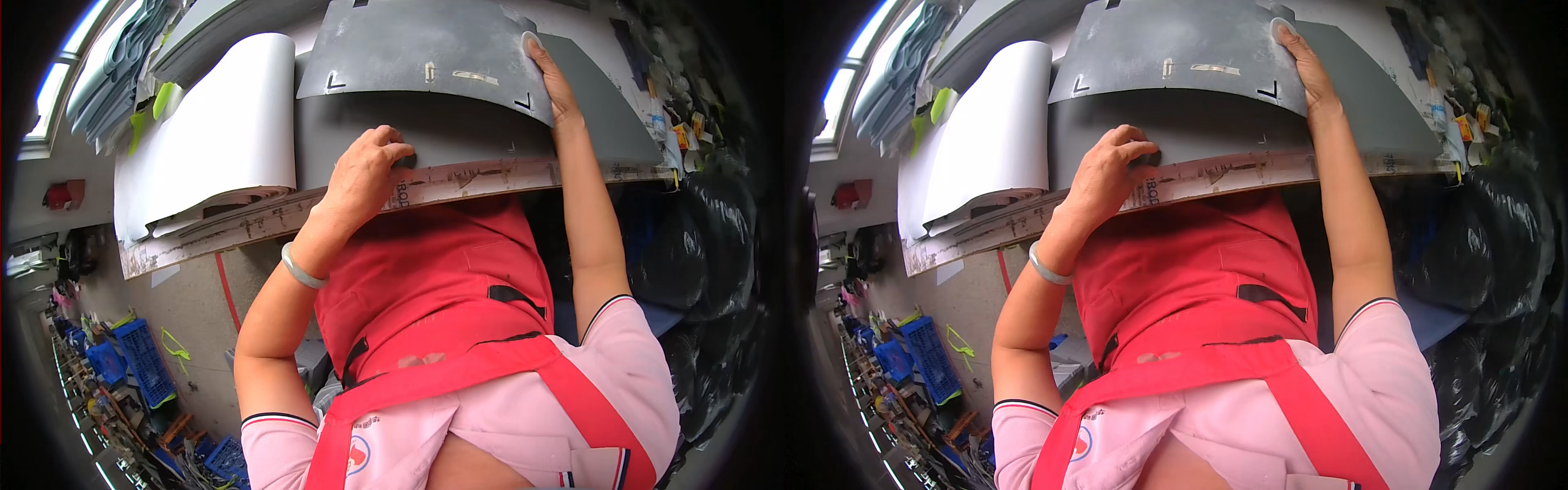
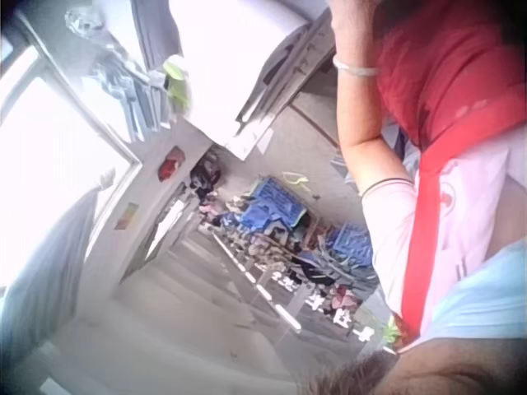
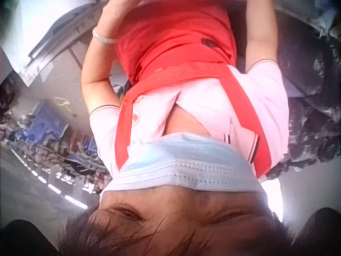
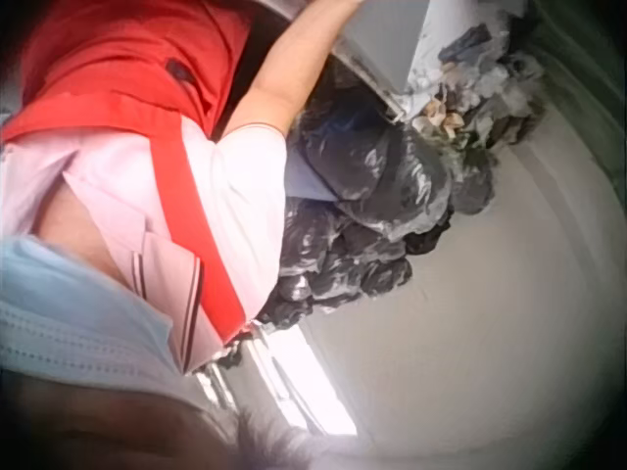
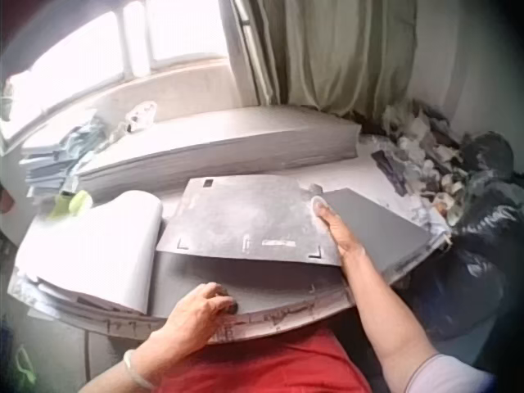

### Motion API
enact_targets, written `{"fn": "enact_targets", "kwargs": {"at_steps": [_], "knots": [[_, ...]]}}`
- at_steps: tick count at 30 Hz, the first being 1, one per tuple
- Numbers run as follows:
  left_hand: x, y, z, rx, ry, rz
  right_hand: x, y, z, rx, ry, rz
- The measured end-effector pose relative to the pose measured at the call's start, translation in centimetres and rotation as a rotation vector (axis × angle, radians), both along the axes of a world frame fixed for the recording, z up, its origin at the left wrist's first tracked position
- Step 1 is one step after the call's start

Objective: The person marks sheets of material using a template and a piece of chalk, then flips each sheet over to repeat the tracing.

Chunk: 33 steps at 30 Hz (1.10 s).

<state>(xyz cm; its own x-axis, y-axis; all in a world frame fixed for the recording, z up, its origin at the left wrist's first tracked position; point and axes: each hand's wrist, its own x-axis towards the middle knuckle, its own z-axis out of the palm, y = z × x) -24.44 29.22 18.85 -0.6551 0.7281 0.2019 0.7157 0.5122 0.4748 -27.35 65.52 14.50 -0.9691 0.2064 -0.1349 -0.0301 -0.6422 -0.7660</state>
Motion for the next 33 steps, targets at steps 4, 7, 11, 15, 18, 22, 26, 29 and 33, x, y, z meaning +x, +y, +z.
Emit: {"fn": "enact_targets", "kwargs": {"at_steps": [4, 7, 11, 15, 18, 22, 26, 29, 33], "knots": [[-0.9, -0.6, 0.5, -0.024, -0.2, -0.005, 0.3, 0.1, -0.5, 0.069, -0.007, 0.014], [-1.0, -1.0, 0.0, -0.021, -0.081, -0.046, 0.6, -0.2, -0.2, 0.125, 0.0, 0.042], [-1.1, -1.2, 0.0, 0.018, -0.028, -0.102, 0.6, -0.1, -0.3, 0.164, 0.014, 0.042], [-1.3, -1.1, 0.7, -0.012, -0.047, -0.123, 0.9, -0.3, 0.1, 0.185, 0.015, 0.042], [-1.7, -1.0, 0.7, -0.054, -0.123, -0.145, 0.8, 0.4, -0.3, 0.141, -0.001, 0.059], [-1.4, -1.1, 0.1, -0.036, -0.054, -0.139, 0.6, 0.2, -0.5, 0.165, 0.014, 0.06], [-1.8, -1.2, 0.6, 0.003, -0.239, -0.062, 0.8, 0.5, -0.7, 0.145, 0.014, 0.069], [-1.5, -1.5, 0.9, -0.05, -0.153, -0.121, 0.5, 0.7, -1.1, 0.27, 0.064, 0.023], [-1.9, -1.7, 0.8, -0.061, -0.17, -0.132, 0.8, 0.1, -0.7, 0.237, 0.059, 0.022]]}}
